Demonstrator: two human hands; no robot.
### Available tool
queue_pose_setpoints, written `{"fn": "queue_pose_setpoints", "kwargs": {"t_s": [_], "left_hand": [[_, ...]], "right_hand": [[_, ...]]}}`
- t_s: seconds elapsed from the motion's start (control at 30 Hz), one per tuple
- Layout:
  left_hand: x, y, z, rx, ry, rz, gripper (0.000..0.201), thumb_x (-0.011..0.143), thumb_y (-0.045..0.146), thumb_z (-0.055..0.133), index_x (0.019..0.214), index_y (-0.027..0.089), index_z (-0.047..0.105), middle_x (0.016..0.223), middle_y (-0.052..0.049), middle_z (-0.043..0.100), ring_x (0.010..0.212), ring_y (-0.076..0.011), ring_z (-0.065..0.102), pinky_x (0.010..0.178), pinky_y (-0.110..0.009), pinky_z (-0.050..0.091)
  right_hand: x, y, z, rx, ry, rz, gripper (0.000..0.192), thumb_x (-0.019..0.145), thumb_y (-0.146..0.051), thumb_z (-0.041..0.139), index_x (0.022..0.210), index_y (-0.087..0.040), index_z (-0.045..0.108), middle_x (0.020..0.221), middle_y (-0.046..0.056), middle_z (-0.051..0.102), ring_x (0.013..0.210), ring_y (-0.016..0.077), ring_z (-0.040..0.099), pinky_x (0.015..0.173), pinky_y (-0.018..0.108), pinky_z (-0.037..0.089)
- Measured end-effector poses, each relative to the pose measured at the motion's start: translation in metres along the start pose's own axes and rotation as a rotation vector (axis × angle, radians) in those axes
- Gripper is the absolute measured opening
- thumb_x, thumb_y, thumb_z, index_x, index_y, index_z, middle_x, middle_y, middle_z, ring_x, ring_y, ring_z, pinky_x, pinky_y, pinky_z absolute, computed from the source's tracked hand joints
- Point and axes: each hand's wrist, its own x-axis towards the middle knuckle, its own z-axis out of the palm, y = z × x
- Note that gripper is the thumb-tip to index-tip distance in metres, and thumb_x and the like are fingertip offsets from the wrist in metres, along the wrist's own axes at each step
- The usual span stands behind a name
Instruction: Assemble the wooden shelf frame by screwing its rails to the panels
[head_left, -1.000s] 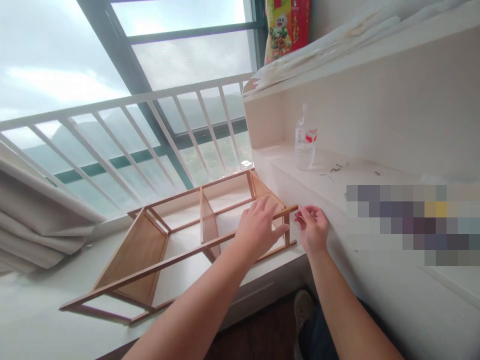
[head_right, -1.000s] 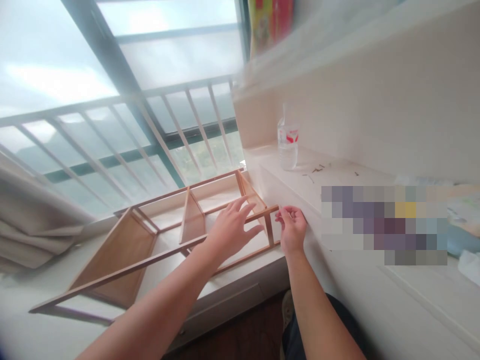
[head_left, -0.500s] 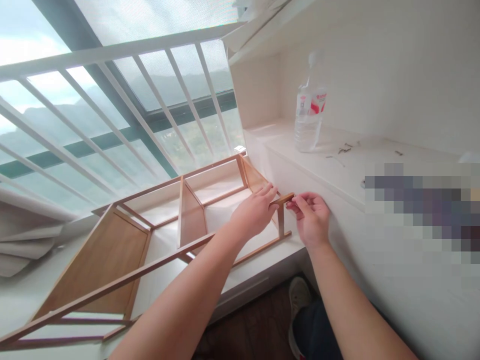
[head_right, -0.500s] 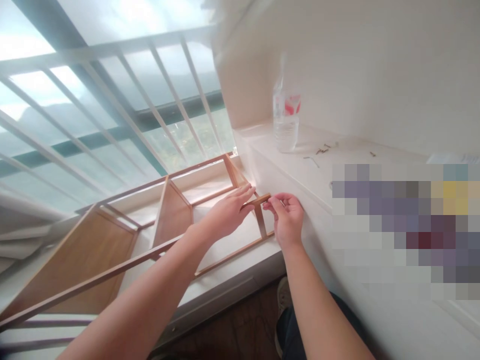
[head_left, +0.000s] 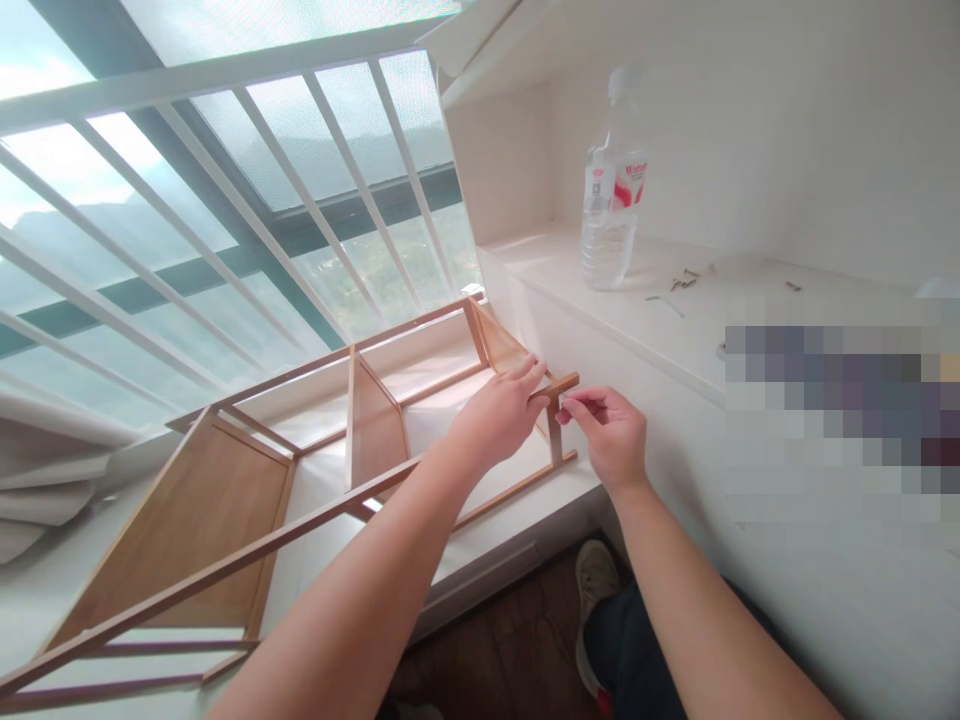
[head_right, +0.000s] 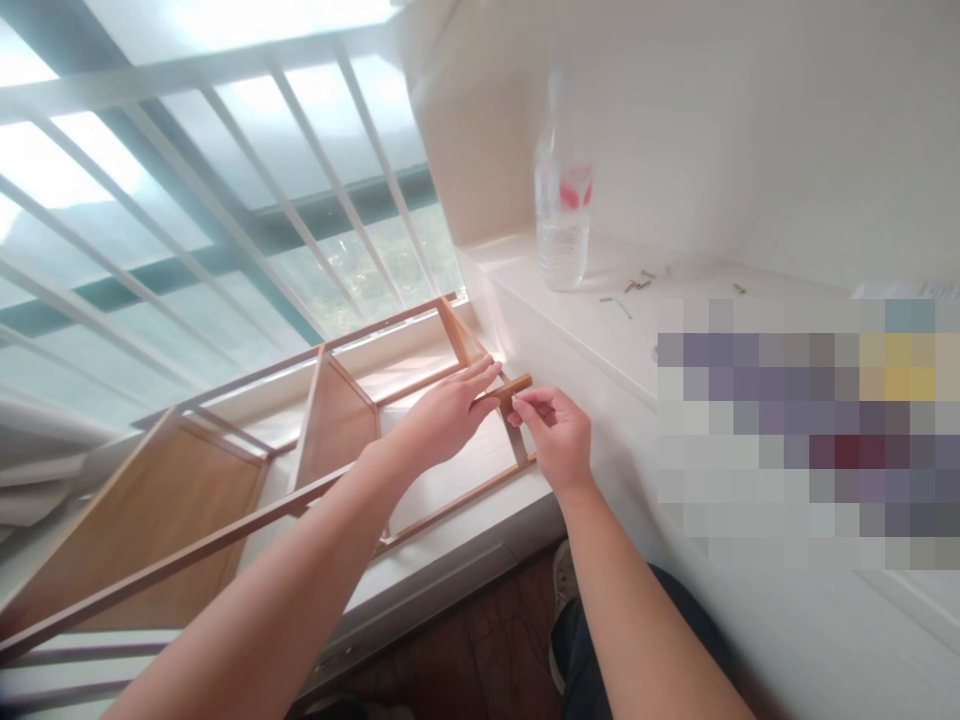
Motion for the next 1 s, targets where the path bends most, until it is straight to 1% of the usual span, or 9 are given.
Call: {"fn": "queue_pose_setpoints", "kwargs": {"t_s": [0.13, 0.27, 0.37, 0.5, 0.6, 0.8, 0.9, 1.0], "left_hand": [[0.000, 0.000, -0.001, -0.012, -0.003, -0.010, 0.054, 0.106, 0.034, 0.040, 0.157, 0.018, 0.045, 0.167, -0.009, 0.038, 0.151, -0.0265, 0.043, 0.124, -0.039, 0.037], [0.000, 0.001, -0.002, -0.004, -0.007, -0.014, 0.052, 0.106, 0.034, 0.041, 0.157, 0.021, 0.045, 0.167, -0.007, 0.039, 0.151, -0.0254, 0.044, 0.124, -0.038, 0.037], [0.000, 0.002, -0.003, -0.006, -0.020, -0.027, 0.052, 0.106, 0.034, 0.041, 0.156, 0.023, 0.046, 0.168, -0.006, 0.037, 0.151, -0.0254, 0.043, 0.124, -0.038, 0.037], [0.000, 0.002, -0.002, -0.016, -0.012, -0.026, 0.053, 0.106, 0.035, 0.042, 0.157, 0.021, 0.045, 0.168, -0.006, 0.036, 0.152, -0.0259, 0.042, 0.124, -0.039, 0.037], [0.000, 0.001, 0.000, -0.015, 0.000, -0.019, 0.053, 0.105, 0.034, 0.042, 0.157, 0.020, 0.045, 0.167, -0.007, 0.037, 0.151, -0.0259, 0.043, 0.124, -0.039, 0.037], [0.000, -0.002, 0.001, -0.020, 0.002, -0.025, 0.054, 0.105, 0.035, 0.044, 0.157, 0.022, 0.046, 0.167, -0.005, 0.037, 0.151, -0.0261, 0.043, 0.124, -0.037, 0.036], [0.000, -0.002, 0.001, -0.019, 0.004, -0.031, 0.055, 0.106, 0.036, 0.043, 0.158, 0.021, 0.045, 0.168, -0.004, 0.037, 0.152, -0.0267, 0.042, 0.125, -0.037, 0.035], [-0.001, 0.001, 0.000, -0.009, 0.003, -0.048, 0.055, 0.106, 0.036, 0.041, 0.158, 0.020, 0.045, 0.167, -0.004, 0.037, 0.151, -0.0272, 0.042, 0.124, -0.038, 0.036]], "right_hand": [[0.005, 0.000, 0.003, 0.017, -0.002, -0.014, 0.022, 0.084, -0.041, 0.081, 0.088, -0.022, 0.073, 0.072, 0.000, 0.075, 0.065, 0.0185, 0.071, 0.068, 0.033, 0.059], [0.007, -0.001, 0.006, 0.028, 0.024, -0.022, 0.025, 0.084, -0.043, 0.082, 0.088, -0.020, 0.071, 0.072, -0.001, 0.073, 0.062, 0.0168, 0.070, 0.065, 0.031, 0.058], [0.006, 0.001, 0.007, 0.013, 0.014, -0.026, 0.027, 0.083, -0.043, 0.083, 0.088, -0.020, 0.071, 0.072, 0.000, 0.073, 0.063, 0.0167, 0.070, 0.067, 0.031, 0.058], [0.005, 0.006, 0.008, -0.029, 0.012, -0.036, 0.027, 0.082, -0.044, 0.083, 0.089, -0.020, 0.073, 0.073, -0.001, 0.073, 0.064, 0.0166, 0.070, 0.069, 0.030, 0.058], [0.005, 0.007, 0.008, -0.119, 0.048, -0.092, 0.027, 0.085, -0.046, 0.081, 0.086, -0.020, 0.073, 0.074, -0.001, 0.073, 0.064, 0.0157, 0.067, 0.067, 0.029, 0.056], [0.004, 0.004, 0.008, -0.374, 0.076, -0.290, 0.026, 0.094, -0.045, 0.070, 0.086, -0.021, 0.073, 0.077, 0.001, 0.074, 0.065, 0.0146, 0.065, 0.068, 0.027, 0.053], [0.002, 0.004, 0.010, -0.444, 0.087, -0.325, 0.032, 0.096, -0.050, 0.066, 0.084, -0.021, 0.070, 0.077, 0.002, 0.075, 0.064, 0.0147, 0.064, 0.068, 0.027, 0.052], [0.001, 0.006, 0.013, -0.507, 0.100, -0.339, 0.039, 0.098, -0.054, 0.061, 0.078, -0.021, 0.065, 0.069, 0.001, 0.070, 0.060, 0.0140, 0.061, 0.065, 0.026, 0.048]]}}
